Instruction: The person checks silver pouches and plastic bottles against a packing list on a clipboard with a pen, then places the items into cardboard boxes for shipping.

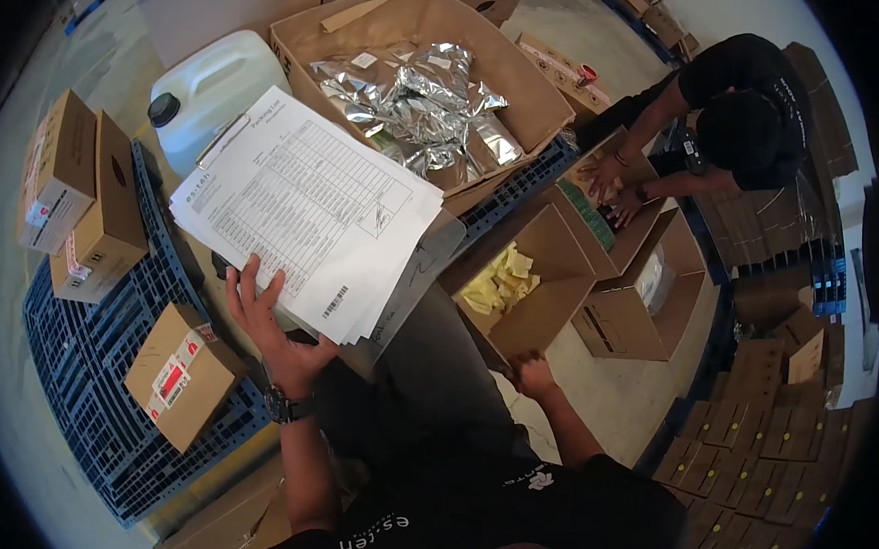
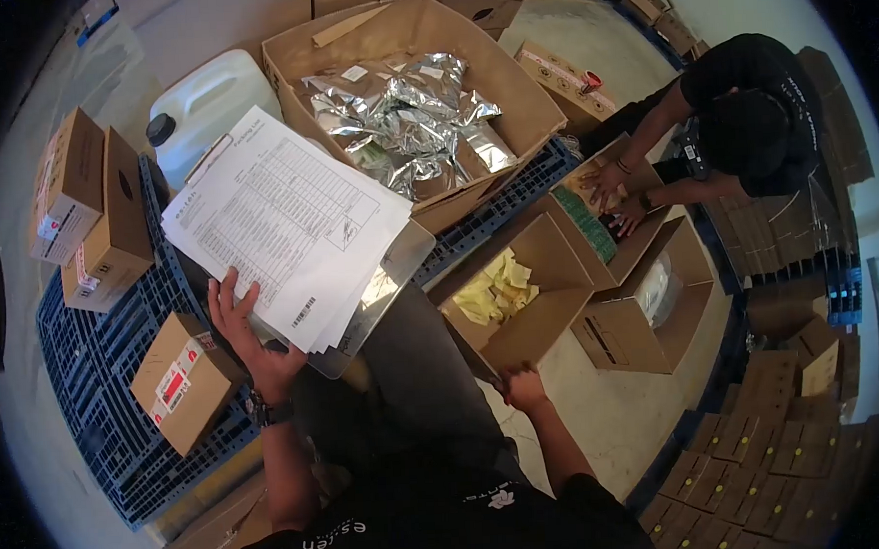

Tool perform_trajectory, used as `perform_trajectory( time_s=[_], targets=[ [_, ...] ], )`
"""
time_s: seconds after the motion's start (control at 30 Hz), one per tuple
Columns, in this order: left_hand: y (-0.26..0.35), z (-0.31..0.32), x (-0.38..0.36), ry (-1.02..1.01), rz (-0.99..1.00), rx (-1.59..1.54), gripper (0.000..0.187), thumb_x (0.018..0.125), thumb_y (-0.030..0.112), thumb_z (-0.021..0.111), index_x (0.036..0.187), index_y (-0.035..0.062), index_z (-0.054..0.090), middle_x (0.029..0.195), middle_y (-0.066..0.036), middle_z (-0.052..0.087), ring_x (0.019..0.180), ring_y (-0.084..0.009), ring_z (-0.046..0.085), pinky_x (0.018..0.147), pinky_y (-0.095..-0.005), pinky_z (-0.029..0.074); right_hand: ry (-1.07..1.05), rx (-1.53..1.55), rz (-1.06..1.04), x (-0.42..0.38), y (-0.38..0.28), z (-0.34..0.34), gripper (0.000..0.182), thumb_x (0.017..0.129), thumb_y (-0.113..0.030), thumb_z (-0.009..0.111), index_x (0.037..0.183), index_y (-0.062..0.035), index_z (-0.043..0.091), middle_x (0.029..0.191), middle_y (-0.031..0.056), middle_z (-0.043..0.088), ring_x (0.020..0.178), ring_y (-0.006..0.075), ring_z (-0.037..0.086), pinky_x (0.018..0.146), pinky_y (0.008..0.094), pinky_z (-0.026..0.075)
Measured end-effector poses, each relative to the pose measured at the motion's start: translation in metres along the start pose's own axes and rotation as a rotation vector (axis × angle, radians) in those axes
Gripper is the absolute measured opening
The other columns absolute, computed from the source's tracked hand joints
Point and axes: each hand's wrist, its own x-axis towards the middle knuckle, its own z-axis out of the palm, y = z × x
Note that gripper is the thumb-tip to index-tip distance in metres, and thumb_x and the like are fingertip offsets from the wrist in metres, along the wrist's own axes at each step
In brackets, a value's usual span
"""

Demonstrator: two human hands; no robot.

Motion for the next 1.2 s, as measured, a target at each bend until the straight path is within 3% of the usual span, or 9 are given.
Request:
perform_trajectory(
  time_s=[0.1,0.17,0.47,0.6,0.67,0.8,0.9,1.03,1.2],
  targets=[
    [0.002,-0.003,0.002,-0.021,0.003,-0.005,0.074,0.073,0.056,0.071,0.126,0.0063,0.057,0.147,-0.022,0.048,0.144,-0.0483,0.03,0.114,-0.0619,0.027,-0.106,-0.079,0.045,-0.038,0.021,0.028,0.043,0.09,-0.047,0.063,0.11,-0.0085,0.068,0.099,0.0168,0.072,0.091,0.035,0.071,0.097,0.0485,0.048],
    [0.002,-0.005,0.001,-0.023,0.001,-0.009,0.074,0.073,0.056,0.071,0.126,0.0061,0.057,0.147,-0.022,0.048,0.144,-0.0483,0.03,0.114,-0.0619,0.027,-0.465,-0.073,0.09,-0.073,0.03,0.029,0.041,0.087,-0.043,0.066,0.109,-0.0081,0.068,0.1,0.0172,0.073,0.088,0.037,0.071,0.09,0.0483,0.052],
    [0.003,-0.009,0.002,-0.06,0.007,0.007,0.074,0.073,0.056,0.072,0.125,0.0049,0.058,0.147,-0.023,0.047,0.144,-0.0487,0.029,0.114,-0.0626,0.027,-0.686,0.117,0.314,-0.201,0.073,0.072,0.031,0.084,-0.041,0.067,0.101,-0.0159,0.074,0.101,0.0123,0.074,0.095,0.0344,0.071,0.088,0.0497,0.052],
    [0.002,-0.01,0.007,-0.084,-0.005,-0.008,0.072,0.078,0.059,0.069,0.127,0.0076,0.057,0.147,-0.022,0.049,0.144,-0.0476,0.03,0.115,-0.0619,0.024,-0.943,0.033,0.26,-0.137,0.05,-0.031,0.036,0.086,-0.042,0.065,0.101,-0.0106,0.075,0.103,0.015,0.074,0.097,0.0354,0.07,0.089,0.0484,0.052],
    [-0.001,-0.004,0.009,-0.09,0.002,0.011,0.07,0.079,0.057,0.07,0.128,0.0085,0.057,0.148,-0.021,0.048,0.145,-0.0469,0.029,0.116,-0.062,0.024,-0.633,0.064,0.411,-0.11,0.053,-0.059,0.039,0.09,-0.043,0.062,0.099,-0.0075,0.074,0.099,0.0172,0.073,0.095,0.0358,0.07,0.084,0.0483,0.054],
    [0.007,-0.006,0.004,-0.104,-0.028,0.066,0.074,0.075,0.057,0.072,0.128,0.0077,0.057,0.149,-0.022,0.046,0.145,-0.0485,0.027,0.115,-0.0634,0.023,-0.063,0.704,0.601,-0.056,0.08,-0.094,0.041,0.1,-0.037,0.056,0.093,0.0012,0.07,0.081,0.0218,0.07,0.081,0.0373,0.071,0.07,0.047,0.052],
    [0.008,-0.009,0.009,-0.121,-0.051,0.104,0.074,0.077,0.059,0.07,0.128,0.0071,0.057,0.149,-0.022,0.046,0.146,-0.0482,0.026,0.116,-0.063,0.021,-0.058,0.61,0.522,0.01,0.067,-0.169,0.041,0.101,-0.033,0.056,0.089,0.005,0.067,0.075,0.0223,0.069,0.077,0.0386,0.07,0.068,0.0459,0.052],
    [0.019,-0.039,0.024,-0.234,-0.14,0.095,0.079,0.082,0.071,0.059,0.125,0.0058,0.061,0.15,-0.021,0.046,0.148,-0.0451,0.026,0.117,-0.0611,0.021,0.205,0.616,0.203,0.099,0.036,-0.251,0.05,0.102,-0.034,0.057,0.072,0.0058,0.061,0.069,0.0205,0.066,0.067,0.0342,0.068,0.062,0.0412,0.05],
    [0.07,-0.033,0.068,-0.12,-0.243,-0.029,0.089,0.085,0.078,0.047,0.125,-0.0003,0.061,0.141,-0.024,0.052,0.134,-0.0393,0.044,0.111,-0.0535,0.031,0.038,0.836,-0.497,0.196,-0.056,-0.358,0.043,0.1,-0.028,0.059,0.068,-0.0005,0.058,0.06,0.007,0.054,0.055,0.022,0.063,0.055,0.0366,0.047]
  ],
)
